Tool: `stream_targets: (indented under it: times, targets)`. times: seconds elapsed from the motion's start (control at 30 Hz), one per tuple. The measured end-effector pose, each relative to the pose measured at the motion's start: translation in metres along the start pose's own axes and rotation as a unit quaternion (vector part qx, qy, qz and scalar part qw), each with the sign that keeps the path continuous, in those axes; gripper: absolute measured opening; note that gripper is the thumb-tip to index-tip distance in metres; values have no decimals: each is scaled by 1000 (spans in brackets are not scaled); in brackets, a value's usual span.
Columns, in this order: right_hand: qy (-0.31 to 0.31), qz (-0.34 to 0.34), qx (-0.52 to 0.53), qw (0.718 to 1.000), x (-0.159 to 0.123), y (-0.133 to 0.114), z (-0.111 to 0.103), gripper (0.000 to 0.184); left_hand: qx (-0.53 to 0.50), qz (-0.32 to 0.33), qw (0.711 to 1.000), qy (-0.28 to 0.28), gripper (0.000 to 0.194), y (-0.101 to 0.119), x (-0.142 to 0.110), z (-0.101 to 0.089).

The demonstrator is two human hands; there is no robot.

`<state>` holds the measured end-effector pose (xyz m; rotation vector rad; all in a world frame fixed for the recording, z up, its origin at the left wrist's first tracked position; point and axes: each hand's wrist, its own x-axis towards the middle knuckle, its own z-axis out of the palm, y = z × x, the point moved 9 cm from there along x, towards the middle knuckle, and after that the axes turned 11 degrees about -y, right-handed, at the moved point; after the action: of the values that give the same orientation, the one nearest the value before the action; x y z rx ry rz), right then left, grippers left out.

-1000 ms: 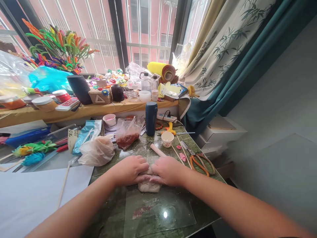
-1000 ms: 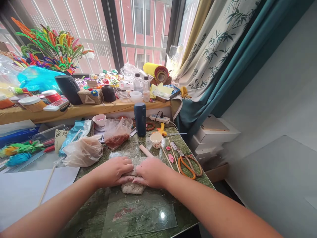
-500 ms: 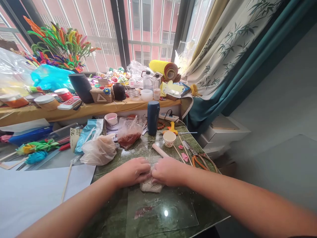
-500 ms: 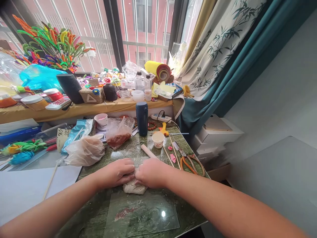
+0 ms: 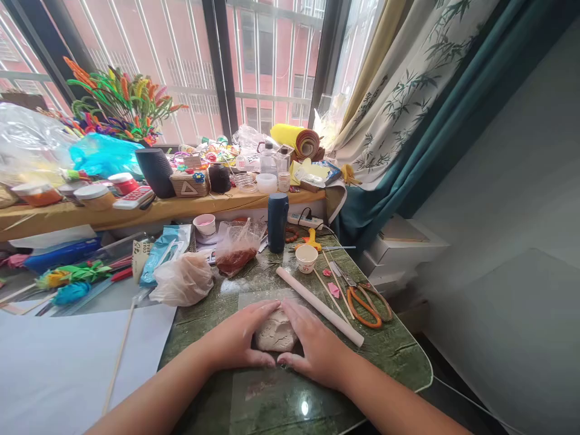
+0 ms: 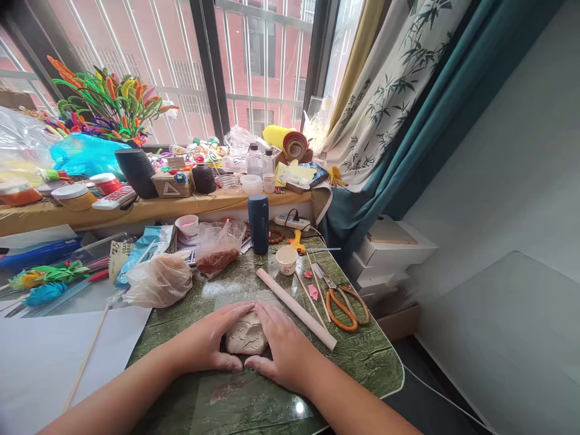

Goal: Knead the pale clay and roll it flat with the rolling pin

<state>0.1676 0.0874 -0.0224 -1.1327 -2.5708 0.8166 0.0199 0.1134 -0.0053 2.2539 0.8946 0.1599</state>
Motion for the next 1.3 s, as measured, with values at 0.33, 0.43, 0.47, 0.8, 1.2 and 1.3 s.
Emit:
stream_targets:
  times: [0.33,0.43,0.47,0.8,1.2,1.3]
  targets:
    - [-21,-41,-29,999,4,-6,5,76,2,62,998,24,86,7,7,0]
    - [-2,-52,-38,998,2,-6,8,71,4,61,998,33,84,6,6,-1]
    - [6,-54,-39,998,2,-6,9,70,5,60,998,34,83,5,6,-1]
    - [57,-32,83,994,-4,1,-2,73,-41,29,996,73,92,-1,2,-6]
    - [78,17,172,982,-6,12,-3,78,53,-11,993,107,77,10,-9,-3]
    - [61,10,136,989,-5,7,5,96,67,8,992,103,77,12,-12,2]
